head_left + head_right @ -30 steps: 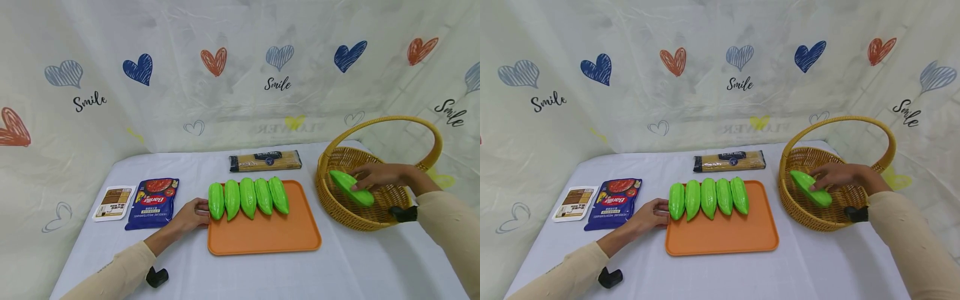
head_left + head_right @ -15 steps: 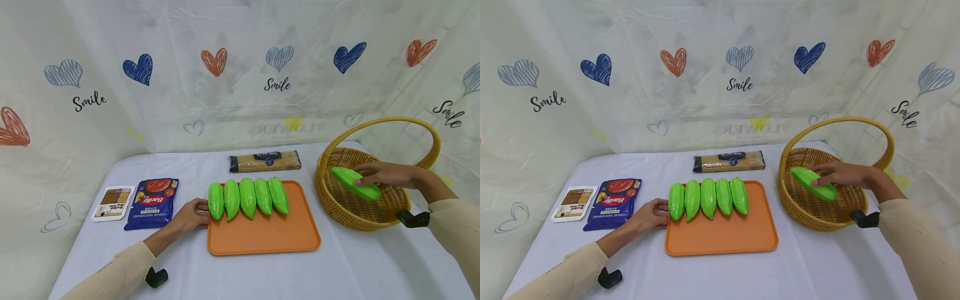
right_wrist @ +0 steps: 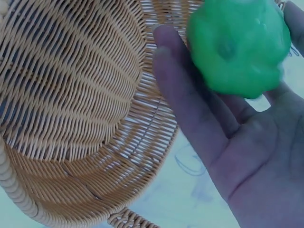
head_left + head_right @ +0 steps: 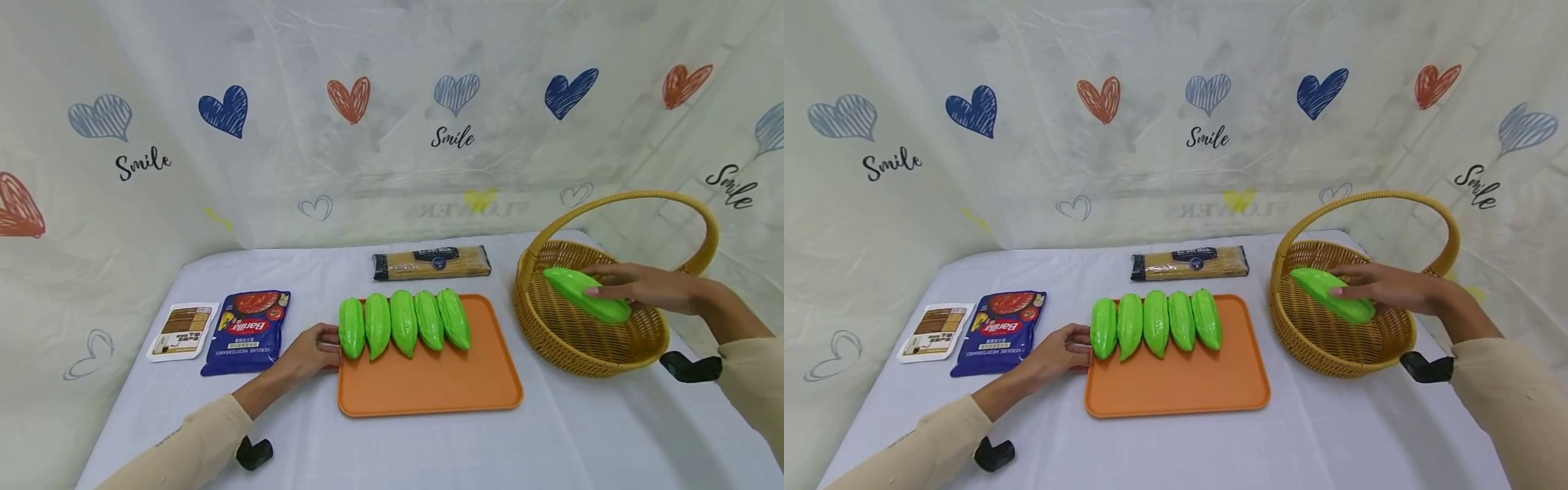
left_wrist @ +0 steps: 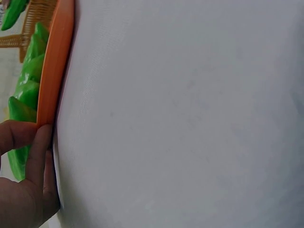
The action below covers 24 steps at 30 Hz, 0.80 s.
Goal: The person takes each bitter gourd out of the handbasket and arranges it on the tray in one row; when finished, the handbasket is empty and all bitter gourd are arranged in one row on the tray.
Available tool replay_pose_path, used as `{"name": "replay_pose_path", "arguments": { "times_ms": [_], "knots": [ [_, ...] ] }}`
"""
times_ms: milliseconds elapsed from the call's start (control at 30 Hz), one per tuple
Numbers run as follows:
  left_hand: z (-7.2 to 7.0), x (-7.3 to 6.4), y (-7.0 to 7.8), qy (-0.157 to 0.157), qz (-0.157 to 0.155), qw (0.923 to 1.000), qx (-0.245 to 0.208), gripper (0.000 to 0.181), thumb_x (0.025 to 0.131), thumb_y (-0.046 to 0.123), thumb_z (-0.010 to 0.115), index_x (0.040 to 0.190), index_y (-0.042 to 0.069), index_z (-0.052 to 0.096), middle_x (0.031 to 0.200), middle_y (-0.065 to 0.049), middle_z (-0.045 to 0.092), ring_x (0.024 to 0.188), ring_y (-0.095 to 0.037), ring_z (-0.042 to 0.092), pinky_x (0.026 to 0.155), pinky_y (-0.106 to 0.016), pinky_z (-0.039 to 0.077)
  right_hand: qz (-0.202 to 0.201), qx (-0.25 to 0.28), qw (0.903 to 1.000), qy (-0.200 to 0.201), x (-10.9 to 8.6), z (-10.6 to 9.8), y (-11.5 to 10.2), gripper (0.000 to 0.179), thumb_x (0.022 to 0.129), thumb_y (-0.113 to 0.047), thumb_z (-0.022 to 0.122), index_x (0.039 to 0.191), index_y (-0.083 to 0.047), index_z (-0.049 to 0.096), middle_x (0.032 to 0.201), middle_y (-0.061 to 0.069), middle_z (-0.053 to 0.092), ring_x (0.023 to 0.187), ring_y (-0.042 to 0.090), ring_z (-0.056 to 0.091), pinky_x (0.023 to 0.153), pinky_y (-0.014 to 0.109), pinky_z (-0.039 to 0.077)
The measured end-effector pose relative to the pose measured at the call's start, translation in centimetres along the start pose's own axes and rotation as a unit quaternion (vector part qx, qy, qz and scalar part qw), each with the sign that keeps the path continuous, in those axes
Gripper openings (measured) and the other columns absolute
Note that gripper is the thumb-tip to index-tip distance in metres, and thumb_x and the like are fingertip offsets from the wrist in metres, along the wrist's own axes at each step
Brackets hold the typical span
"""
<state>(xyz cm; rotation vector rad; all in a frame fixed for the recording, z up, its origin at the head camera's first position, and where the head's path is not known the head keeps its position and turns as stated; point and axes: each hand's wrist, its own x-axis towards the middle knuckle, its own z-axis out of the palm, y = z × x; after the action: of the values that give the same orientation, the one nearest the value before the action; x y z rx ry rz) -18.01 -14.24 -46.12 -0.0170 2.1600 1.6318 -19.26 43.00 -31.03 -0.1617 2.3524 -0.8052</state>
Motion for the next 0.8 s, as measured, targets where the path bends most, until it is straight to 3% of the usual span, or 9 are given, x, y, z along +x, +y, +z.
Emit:
{"name": "replay_pose_path", "arguments": {
  "times_ms": [267, 533, 667, 800],
  "knots": [
    [0.0, -0.1, 0.1, -0.002, 0.002, 1.0000, 0.002, 0.062, 0.081, -0.003, 0.073, 0.137, -0.004, 0.048, 0.126, -0.020, 0.058, 0.107, -0.025, 0.065, 0.082, -0.036, 0.063, -0.021, -0.007, 0.9995, 0.022, -0.7, 0.5, 0.1, 0.064, 0.105, -0.033, 0.049, 0.156, -0.004, 0.026, 0.129, 0.021, 0.047, 0.098, 0.018, 0.054, 0.074, 0.034, 0.055],
    [0.0, -0.2, 0.1, 0.001, 0.003, 1.0000, 0.006, 0.062, 0.081, -0.003, 0.073, 0.138, -0.004, 0.048, 0.127, -0.020, 0.057, 0.108, -0.025, 0.065, 0.083, -0.036, 0.063, -0.047, -0.074, 0.9945, 0.057, -1.0, 0.8, 0.0, 0.058, 0.101, -0.034, 0.055, 0.146, -0.001, 0.043, 0.126, 0.013, 0.057, 0.102, 0.011, 0.054, 0.079, 0.029, 0.052],
    [0.1, -0.2, 0.1, 0.001, 0.003, 1.0000, 0.007, 0.063, 0.081, -0.003, 0.073, 0.138, -0.004, 0.047, 0.127, -0.020, 0.057, 0.107, -0.025, 0.065, 0.083, -0.036, 0.063, -0.048, -0.065, 0.9955, 0.050, -1.1, 0.9, -0.2, 0.055, 0.100, -0.033, 0.055, 0.143, 0.001, 0.048, 0.116, 0.009, 0.060, 0.098, 0.008, 0.055, 0.079, 0.029, 0.051],
    [0.1, -0.3, 0.1, 0.001, 0.003, 1.0000, 0.008, 0.063, 0.081, -0.002, 0.073, 0.138, -0.003, 0.047, 0.127, -0.020, 0.057, 0.107, -0.024, 0.065, 0.083, -0.036, 0.063, -0.053, -0.020, 0.9979, 0.031, -1.3, 1.2, -0.6, 0.054, 0.101, -0.029, 0.055, 0.144, 0.001, 0.043, 0.116, 0.013, 0.056, 0.097, 0.013, 0.057, 0.076, 0.033, 0.057]
  ]
}}
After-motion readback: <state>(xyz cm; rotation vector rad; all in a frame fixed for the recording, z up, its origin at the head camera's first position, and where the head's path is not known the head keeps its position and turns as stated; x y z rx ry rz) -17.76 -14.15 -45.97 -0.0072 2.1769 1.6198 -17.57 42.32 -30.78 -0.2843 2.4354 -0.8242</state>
